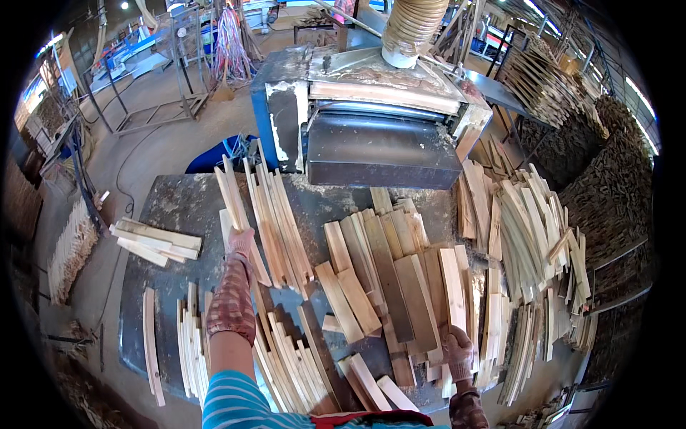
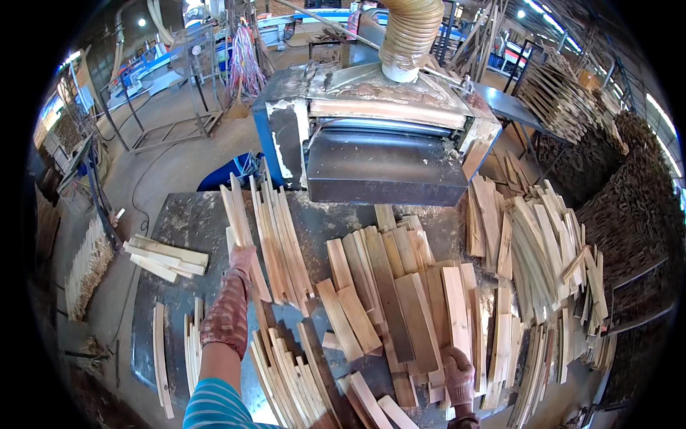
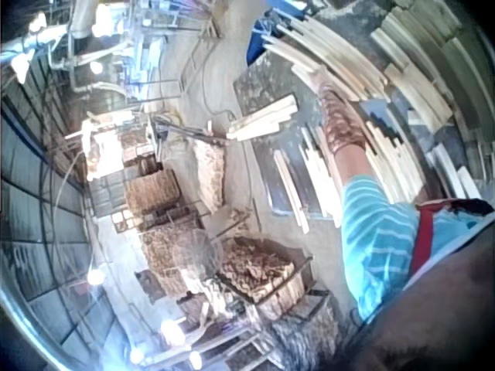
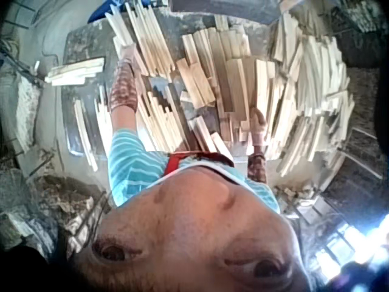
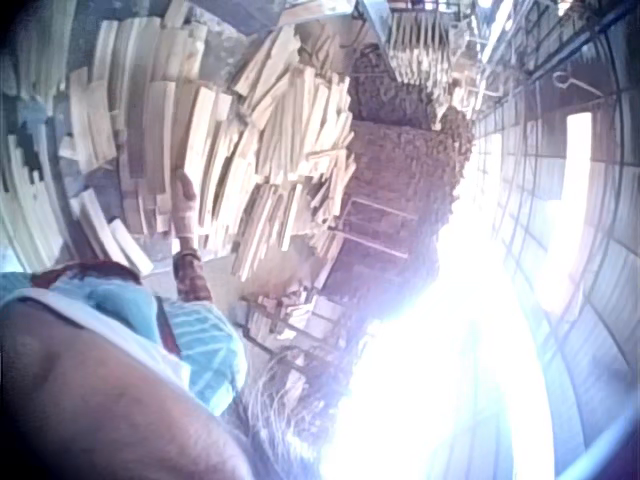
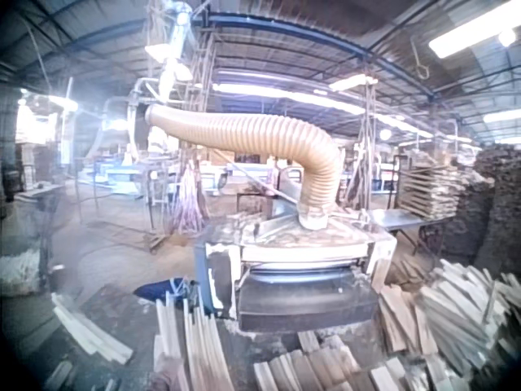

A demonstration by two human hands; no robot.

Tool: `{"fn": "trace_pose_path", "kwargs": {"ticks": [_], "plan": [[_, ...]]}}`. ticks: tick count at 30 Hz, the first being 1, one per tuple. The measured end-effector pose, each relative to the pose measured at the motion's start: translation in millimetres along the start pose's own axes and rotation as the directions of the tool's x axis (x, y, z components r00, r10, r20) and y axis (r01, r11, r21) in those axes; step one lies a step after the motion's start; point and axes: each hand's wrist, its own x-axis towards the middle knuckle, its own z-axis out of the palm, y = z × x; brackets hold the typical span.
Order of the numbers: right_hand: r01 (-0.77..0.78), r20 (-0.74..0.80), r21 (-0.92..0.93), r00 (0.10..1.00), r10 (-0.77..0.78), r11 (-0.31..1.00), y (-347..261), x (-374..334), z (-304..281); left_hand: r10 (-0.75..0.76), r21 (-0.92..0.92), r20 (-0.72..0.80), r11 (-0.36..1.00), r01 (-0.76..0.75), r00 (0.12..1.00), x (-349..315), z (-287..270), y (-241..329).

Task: The person sorts and stacks wooden planks on a workbench in a workshop. They pick up planks, inspect them, and arrange them into neat piles, occasionally moving to different stacks. The person wears gloves and an apron while handling the wood.

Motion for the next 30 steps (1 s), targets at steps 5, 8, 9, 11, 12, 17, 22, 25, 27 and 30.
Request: {"fn": "trace_pose_path", "kwargs": {"ticks": [5,8,9,11,12,17,22,25,27,30], "plan": [[0.046,-0.141,-0.022,0.989,-0.049,0.999,23,21,-5,-0.092,0.118,0.089,0.990,0.081,0.992,40,28,-16],[-0.005,-0.202,-0.196,0.979,-0.035,0.981,-11,10,-4,-0.042,0.077,0.187,0.997,0.028,0.981,11,48,-28],[0.063,-0.189,-0.262,0.975,-0.115,0.963,-13,15,-4,-0.001,0.074,0.205,0.997,-0.015,0.979,10,45,-31],[0.075,-0.164,-0.275,0.979,-0.124,0.958,-10,20,-9,0.060,0.101,0.238,0.991,-0.086,0.969,10,29,-39],[0.084,-0.134,-0.329,0.982,-0.134,0.941,-17,19,-12,0.068,0.083,0.254,0.992,-0.092,0.965,6,23,-42],[-0.103,-0.106,-0.804,0.994,0.029,0.585,-16,20,-33,0.053,0.184,0.053,0.981,-0.062,0.997,-56,40,5],[-0.047,-0.056,-0.824,0.998,0.002,0.565,-11,43,-6,0.290,-0.434,0.242,0.886,-0.163,0.926,-131,30,30],[-0.048,-0.102,-0.720,0.994,-0.036,0.692,-22,46,-8,0.369,-0.426,0.459,0.890,-0.165,0.808,-202,42,37],[0.007,-0.130,-0.629,0.985,-0.114,0.777,-5,32,-9,0.222,-0.262,0.672,0.964,-0.053,0.706,-297,51,89],[0.177,-0.032,-0.468,0.976,-0.217,0.866,-44,-8,32,0.155,-0.239,0.888,0.960,0.145,0.433,-391,61,123]]}}
